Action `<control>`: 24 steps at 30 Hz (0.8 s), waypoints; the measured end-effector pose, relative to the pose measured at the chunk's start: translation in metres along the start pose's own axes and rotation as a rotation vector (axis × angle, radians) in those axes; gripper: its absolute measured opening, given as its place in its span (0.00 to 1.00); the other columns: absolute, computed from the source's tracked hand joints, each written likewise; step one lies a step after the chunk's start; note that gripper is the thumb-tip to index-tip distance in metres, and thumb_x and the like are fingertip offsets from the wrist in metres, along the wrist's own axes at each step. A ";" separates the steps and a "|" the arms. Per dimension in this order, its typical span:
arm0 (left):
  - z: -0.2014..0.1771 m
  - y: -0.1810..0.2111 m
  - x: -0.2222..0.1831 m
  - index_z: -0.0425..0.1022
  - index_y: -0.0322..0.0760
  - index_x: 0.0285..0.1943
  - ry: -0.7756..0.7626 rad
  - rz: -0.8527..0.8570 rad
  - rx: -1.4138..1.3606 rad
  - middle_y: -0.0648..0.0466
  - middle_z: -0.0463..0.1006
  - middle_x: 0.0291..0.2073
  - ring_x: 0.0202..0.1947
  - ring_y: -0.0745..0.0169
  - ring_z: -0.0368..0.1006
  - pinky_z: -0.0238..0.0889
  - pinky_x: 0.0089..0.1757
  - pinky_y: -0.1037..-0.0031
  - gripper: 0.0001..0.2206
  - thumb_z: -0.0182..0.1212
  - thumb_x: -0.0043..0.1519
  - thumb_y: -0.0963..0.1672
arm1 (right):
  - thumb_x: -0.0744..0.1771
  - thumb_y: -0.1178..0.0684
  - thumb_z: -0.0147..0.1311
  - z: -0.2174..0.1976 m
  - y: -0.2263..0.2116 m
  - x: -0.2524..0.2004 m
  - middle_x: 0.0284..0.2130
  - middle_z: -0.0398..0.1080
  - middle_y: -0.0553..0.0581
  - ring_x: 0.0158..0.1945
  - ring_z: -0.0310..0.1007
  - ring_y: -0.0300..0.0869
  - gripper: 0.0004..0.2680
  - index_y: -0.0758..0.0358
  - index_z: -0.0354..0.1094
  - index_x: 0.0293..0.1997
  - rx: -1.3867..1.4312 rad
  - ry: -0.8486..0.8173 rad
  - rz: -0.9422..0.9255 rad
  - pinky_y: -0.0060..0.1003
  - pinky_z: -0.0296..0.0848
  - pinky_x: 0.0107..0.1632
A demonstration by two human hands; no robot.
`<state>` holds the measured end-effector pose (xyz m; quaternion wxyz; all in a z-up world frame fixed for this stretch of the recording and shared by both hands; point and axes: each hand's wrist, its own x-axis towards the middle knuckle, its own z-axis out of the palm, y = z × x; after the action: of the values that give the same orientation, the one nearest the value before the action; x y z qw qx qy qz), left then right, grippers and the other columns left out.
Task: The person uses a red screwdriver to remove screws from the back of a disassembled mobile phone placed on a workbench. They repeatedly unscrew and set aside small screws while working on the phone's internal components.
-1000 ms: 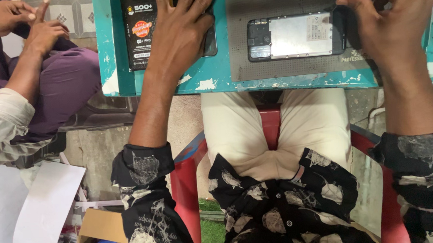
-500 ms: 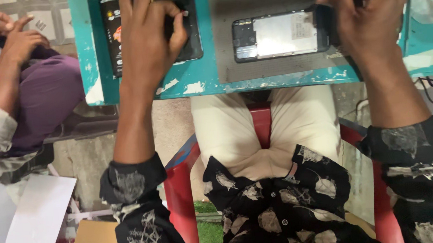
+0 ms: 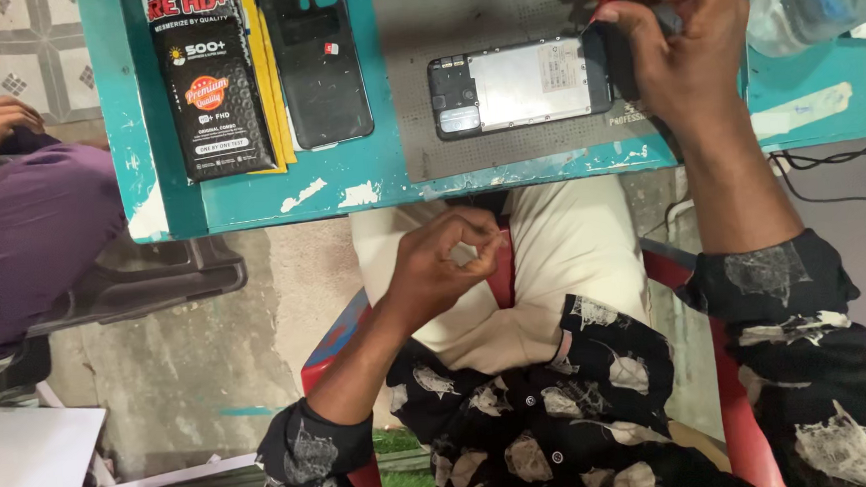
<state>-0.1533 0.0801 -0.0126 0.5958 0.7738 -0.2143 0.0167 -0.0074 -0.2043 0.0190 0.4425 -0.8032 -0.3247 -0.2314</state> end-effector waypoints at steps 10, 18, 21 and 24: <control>0.013 -0.019 -0.019 0.71 0.30 0.39 -0.036 -0.210 -0.443 0.47 0.80 0.46 0.49 0.61 0.81 0.78 0.52 0.70 0.06 0.65 0.62 0.34 | 0.75 0.77 0.50 0.010 -0.007 0.013 0.43 0.75 0.68 0.48 0.82 0.49 0.13 0.72 0.50 0.62 -0.033 0.010 0.004 0.35 0.83 0.54; 0.018 -0.033 -0.028 0.71 0.29 0.41 -0.040 -0.307 -0.616 0.44 0.80 0.47 0.52 0.58 0.80 0.76 0.56 0.66 0.06 0.62 0.64 0.33 | 0.73 0.78 0.47 0.011 -0.016 0.016 0.44 0.75 0.67 0.49 0.82 0.48 0.10 0.77 0.54 0.57 -0.063 0.012 0.017 0.35 0.83 0.55; 0.019 -0.039 -0.027 0.71 0.29 0.42 -0.029 -0.354 -0.675 0.44 0.80 0.47 0.53 0.56 0.79 0.75 0.57 0.65 0.06 0.60 0.64 0.32 | 0.74 0.78 0.49 0.008 -0.015 0.017 0.43 0.76 0.67 0.47 0.82 0.49 0.08 0.76 0.60 0.53 -0.014 0.002 0.068 0.36 0.83 0.54; 0.021 -0.043 -0.026 0.70 0.29 0.43 -0.021 -0.397 -0.743 0.44 0.80 0.48 0.55 0.54 0.79 0.75 0.58 0.64 0.06 0.57 0.66 0.32 | 0.73 0.77 0.53 -0.001 -0.011 0.015 0.40 0.76 0.68 0.42 0.80 0.51 0.08 0.73 0.69 0.52 -0.048 -0.051 0.075 0.39 0.82 0.49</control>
<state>-0.1663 0.0772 -0.0656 0.8239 0.5326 -0.0584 -0.1847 -0.0052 -0.1963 0.0358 0.4231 -0.8308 -0.2999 -0.2019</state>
